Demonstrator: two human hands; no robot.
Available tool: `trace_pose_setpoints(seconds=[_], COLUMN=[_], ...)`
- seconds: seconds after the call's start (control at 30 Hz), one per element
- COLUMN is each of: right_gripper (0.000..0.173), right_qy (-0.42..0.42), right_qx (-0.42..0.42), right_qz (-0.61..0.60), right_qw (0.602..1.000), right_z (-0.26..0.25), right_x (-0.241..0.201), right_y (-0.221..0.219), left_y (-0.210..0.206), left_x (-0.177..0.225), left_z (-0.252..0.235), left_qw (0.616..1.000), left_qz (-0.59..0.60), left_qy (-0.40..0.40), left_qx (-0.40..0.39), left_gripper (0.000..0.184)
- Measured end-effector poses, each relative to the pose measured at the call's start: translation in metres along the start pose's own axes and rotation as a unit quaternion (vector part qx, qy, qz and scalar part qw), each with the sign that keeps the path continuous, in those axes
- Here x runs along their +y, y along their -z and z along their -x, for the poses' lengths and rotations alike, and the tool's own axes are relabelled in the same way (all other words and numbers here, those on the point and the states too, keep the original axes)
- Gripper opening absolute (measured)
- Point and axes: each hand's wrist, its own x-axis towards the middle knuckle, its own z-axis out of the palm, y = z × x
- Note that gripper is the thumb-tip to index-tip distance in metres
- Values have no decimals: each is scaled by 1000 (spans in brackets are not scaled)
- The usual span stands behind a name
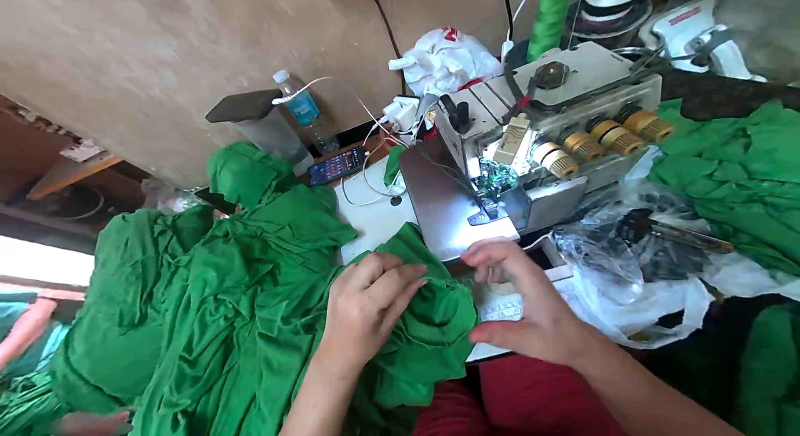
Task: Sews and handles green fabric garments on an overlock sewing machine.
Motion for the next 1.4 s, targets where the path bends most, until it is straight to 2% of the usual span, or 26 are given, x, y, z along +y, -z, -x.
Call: trace_pose_setpoints(seconds=[0.03,0.07,0.17,0.2,0.3,0.4,0.5,0.6,0.73,0.9,1.03,1.13,1.23,1.4], right_gripper=[75,72,25,21,21,20,15,10,8,37,22,17,12,8], right_qy=[-2,-2,27,35,22,-12,-55,-111,-230,-254,-301,-310,-287,-267], right_qx=[10,21,86,101,78,54,61,86,127,109,74,54,98,148], right_qz=[41,74,115,105,39,-43,-153,-178,-164,-173,-254,-309,-292,-276], right_qw=[999,997,989,989,996,998,985,974,951,945,916,897,907,911], right_z=[-1,-3,-6,-7,-6,0,0,-3,6,38,47,44,34,21], right_x=[-3,-4,0,2,7,5,-5,-4,14,31,29,25,27,32], right_y=[-9,-16,-22,-19,-7,-3,4,21,30,18,25,36,42,42], left_y=[0,0,1,2,2,-3,-16,-37,-71,-86,-84,-80,-84,-96], left_x=[1,2,3,2,2,7,14,12,-2,-2,-2,-4,-9,-10], left_z=[-1,-2,-1,0,5,-4,-31,-59,-73,-79,-89,-105,-126,-139], left_qw=[1000,1000,1000,999,997,994,990,992,990,974,963,943,923,907], left_qz=[0,-1,-19,-31,-38,31,105,80,33,18,10,14,0,-23], left_qy=[1,1,0,5,46,92,84,67,137,187,216,255,297,352], left_qx=[-2,-4,10,21,47,41,44,65,-31,-131,-163,-215,-246,-232], left_gripper=[20,19,19,20,20,23,28,22,17,20,18,23,27,26])
